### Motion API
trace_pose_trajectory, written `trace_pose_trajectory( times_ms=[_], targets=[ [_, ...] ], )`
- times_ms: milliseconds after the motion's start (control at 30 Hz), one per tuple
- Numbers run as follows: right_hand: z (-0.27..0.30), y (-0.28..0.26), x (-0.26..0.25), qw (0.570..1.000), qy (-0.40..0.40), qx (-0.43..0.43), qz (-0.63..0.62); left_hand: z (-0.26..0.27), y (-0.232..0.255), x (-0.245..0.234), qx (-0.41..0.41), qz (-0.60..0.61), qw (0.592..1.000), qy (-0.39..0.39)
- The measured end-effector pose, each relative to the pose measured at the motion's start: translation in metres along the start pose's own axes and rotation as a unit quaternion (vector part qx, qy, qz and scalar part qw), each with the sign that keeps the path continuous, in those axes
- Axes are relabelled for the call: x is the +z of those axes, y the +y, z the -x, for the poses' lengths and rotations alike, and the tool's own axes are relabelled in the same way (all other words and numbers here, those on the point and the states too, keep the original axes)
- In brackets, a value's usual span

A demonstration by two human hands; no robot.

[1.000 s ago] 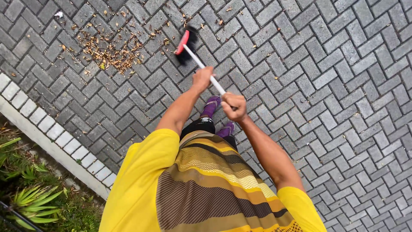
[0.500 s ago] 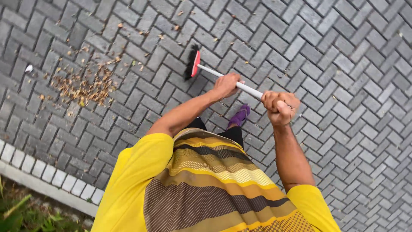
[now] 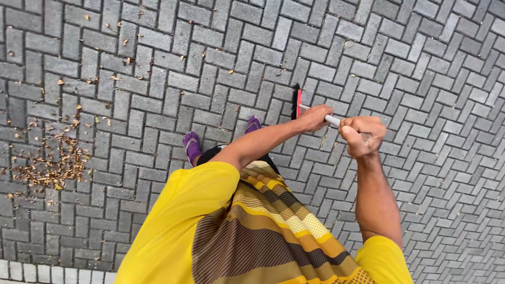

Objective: The person sweeps fallen leaves on the paved ground using a broom.

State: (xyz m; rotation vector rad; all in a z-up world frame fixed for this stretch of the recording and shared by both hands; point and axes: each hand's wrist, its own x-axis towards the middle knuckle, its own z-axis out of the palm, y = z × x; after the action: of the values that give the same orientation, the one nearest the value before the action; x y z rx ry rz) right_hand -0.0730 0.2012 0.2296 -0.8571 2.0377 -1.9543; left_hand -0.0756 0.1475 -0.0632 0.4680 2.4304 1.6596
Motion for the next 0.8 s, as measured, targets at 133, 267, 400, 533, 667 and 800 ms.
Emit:
trace_pose_trajectory(
  times_ms=[133, 267, 400, 533, 667, 800],
  targets=[
    [-0.005, 0.057, -0.031, 0.995, -0.049, -0.032, 0.077, -0.029, -0.028, 0.007, -0.069, 0.021, 0.997, 0.009],
    [-0.012, 0.096, -0.014, 0.996, -0.086, -0.029, -0.015, -0.003, -0.060, -0.039, -0.175, -0.055, 0.983, 0.016],
    [-0.035, 0.122, 0.033, 0.982, -0.099, -0.075, -0.144, 0.053, -0.085, -0.119, -0.182, -0.145, 0.966, 0.113],
    [-0.054, 0.128, 0.073, 0.976, -0.092, -0.051, -0.189, 0.103, -0.109, -0.177, -0.247, -0.204, 0.933, 0.164],
    [-0.084, 0.108, 0.071, 0.970, -0.110, -0.055, -0.209, 0.095, -0.086, -0.210, -0.244, -0.294, 0.896, 0.226],
    [-0.129, 0.037, 0.049, 0.947, -0.181, -0.120, -0.235, 0.053, -0.017, -0.212, -0.240, -0.185, 0.931, 0.201]
  ],
)
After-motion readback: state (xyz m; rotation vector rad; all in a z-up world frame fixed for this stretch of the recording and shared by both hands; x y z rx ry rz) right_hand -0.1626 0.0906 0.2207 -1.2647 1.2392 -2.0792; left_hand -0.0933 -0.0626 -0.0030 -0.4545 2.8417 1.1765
